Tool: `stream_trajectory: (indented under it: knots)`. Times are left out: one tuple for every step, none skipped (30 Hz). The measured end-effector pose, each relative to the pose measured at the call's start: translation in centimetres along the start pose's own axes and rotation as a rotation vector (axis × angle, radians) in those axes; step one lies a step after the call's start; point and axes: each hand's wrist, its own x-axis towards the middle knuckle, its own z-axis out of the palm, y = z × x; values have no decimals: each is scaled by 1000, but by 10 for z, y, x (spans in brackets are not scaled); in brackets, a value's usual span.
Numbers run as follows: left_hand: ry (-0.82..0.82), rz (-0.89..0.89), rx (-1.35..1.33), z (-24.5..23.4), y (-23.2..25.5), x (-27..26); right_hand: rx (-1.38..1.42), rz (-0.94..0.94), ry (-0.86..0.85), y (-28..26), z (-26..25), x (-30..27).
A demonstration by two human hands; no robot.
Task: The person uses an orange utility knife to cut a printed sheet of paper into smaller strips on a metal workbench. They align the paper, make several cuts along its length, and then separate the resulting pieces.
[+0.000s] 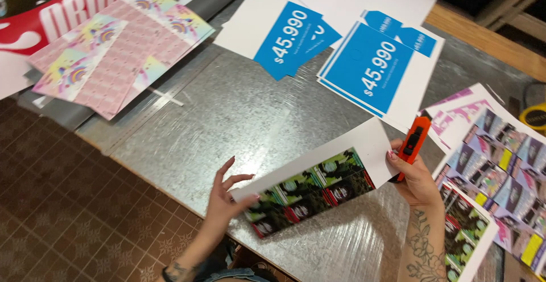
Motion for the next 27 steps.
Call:
stream_trajectory:
  knots:
    - [-18,-2,5,-7,0,6,2,-8,17,0,6,-9]
    - [-274,-33,-511,-13,-1,13,97,-78,74,0,12,-17]
    - [-522,-73,-1027,-21,-1,18,192,-146,125,1,20,-25]
    - [-532,-84,-1024,-13,3,14,193,-152,138,8,31,-34]
    - [-634,-56,-1008,-5,8,13,273,-182,257,15,43,-41]
    - [-735,-29,-990,3,13,12,354,-212,374,21,54,-47]
    - [-740,-43,-988,18,9,14,357,-213,388,28,69,-57]
    - [-650,-55,-925,34,5,16,384,-211,478,34,85,-67]
    - [-563,-66,-856,49,1,18,414,-211,567,40,100,-77]
    - [-571,-79,-850,62,-3,23,420,-213,581,46,111,-89]
    - [-368,-180,-703,76,-9,27,360,-136,661,51,121,-101]
    - [-169,-277,-547,90,-14,31,301,-56,738,56,132,-113]
    - [-182,-289,-539,93,-17,38,306,-61,756,66,132,-124]
    - [-195,-260,-465,97,-19,45,109,-160,802,77,132,-135]
    - [-207,-233,-393,101,-23,50,-94,-252,842,87,133,-147]
    - [-219,-246,-387,101,-20,51,-94,-250,862,90,134,-155]
    - [-252,-255,-353,102,-17,52,-218,-309,836,93,135,-163]
    - [-284,-265,-319,103,-14,53,-344,-365,808,95,137,-171]
    - [-298,-275,-315,108,-10,48,-345,-364,826,98,135,-178]
    - [-286,-313,-275,112,-6,44,-441,-363,832,100,133,-185]
    - [-271,-348,-237,116,-2,39,-538,-361,832,103,131,-191]
    - [-282,-355,-233,123,-8,37,-539,-359,845,116,125,-194]
    - [-266,-367,-217,126,-16,32,-355,-315,860,129,121,-199]
    - [-250,-378,-201,129,-23,27,-171,-272,871,144,117,-204]
    - [-255,-385,-198,136,-21,22,-171,-269,880,145,118,-207]
    - [-272,-408,-169,143,-19,17,-169,-226,905,147,120,-210]
    - [-287,-428,-142,150,-16,12,-167,-183,927,148,120,-212]
